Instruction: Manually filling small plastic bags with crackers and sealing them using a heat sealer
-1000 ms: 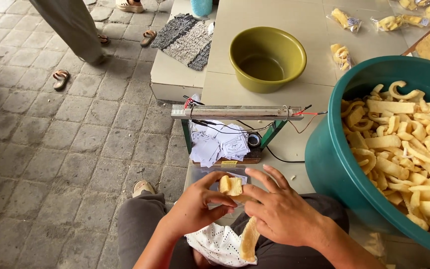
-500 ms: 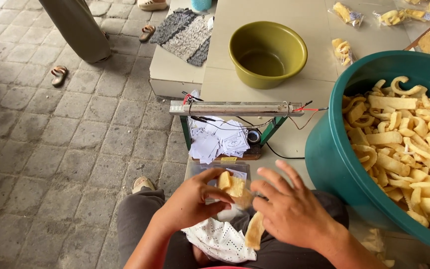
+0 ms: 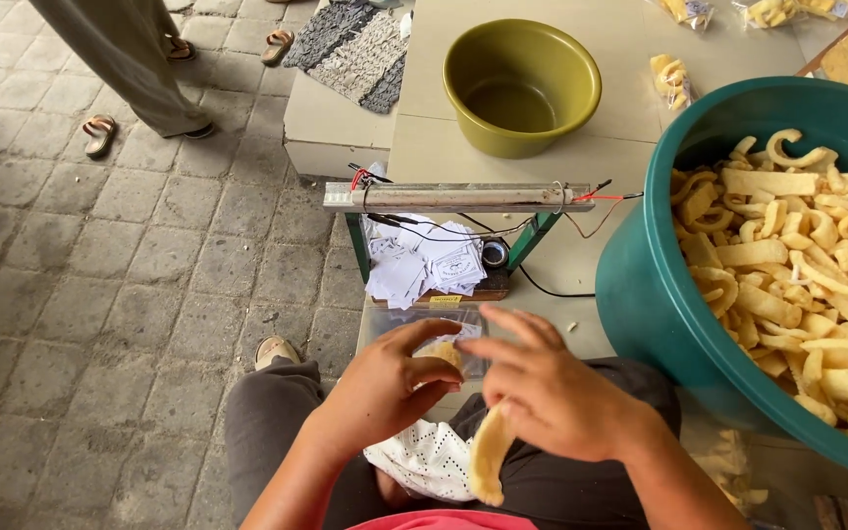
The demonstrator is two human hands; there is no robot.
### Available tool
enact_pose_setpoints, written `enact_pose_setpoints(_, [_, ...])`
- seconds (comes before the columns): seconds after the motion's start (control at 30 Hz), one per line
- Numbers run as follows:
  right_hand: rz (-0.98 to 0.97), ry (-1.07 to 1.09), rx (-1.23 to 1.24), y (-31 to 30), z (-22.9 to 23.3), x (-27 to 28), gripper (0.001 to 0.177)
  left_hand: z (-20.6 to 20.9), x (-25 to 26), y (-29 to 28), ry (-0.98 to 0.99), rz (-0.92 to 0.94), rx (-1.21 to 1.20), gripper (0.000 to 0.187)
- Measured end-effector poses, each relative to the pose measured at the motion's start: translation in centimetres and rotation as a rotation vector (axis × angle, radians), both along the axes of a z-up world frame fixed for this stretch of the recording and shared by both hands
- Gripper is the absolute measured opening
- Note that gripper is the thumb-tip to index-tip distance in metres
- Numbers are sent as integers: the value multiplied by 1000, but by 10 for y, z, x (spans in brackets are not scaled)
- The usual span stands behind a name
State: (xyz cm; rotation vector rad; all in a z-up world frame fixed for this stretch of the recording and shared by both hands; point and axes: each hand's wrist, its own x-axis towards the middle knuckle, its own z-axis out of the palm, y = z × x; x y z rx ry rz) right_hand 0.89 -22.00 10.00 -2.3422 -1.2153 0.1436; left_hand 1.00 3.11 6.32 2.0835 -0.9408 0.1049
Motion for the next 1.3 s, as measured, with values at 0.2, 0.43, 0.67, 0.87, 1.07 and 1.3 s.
enact_pose_setpoints(0.2, [-381, -377, 74, -11, 1, 13, 13, -8, 2, 1, 86, -30, 18, 12])
enact_pose_setpoints(0.43, [-249, -692, 0, -1, 10, 9, 26, -9, 4, 1, 262, -47, -78, 17])
enact_pose_setpoints(0.67, [-147, -591, 9, 19, 18, 6, 47, 1, 1, -5, 155, 89, -15, 11])
enact_pose_setpoints(0.87, [-176, 165, 270, 25, -26, 13, 23, -5, -17, -3, 383, 52, -112, 14])
enact_pose_setpoints(1.07, [-421, 802, 272, 11, -65, 10, 13, -97, -67, 0, 1021, 96, -593, 105])
enact_pose_setpoints(1.3, [-444, 373, 200, -1, -37, 0, 20, -117, -112, -21, 1348, 127, -557, 51])
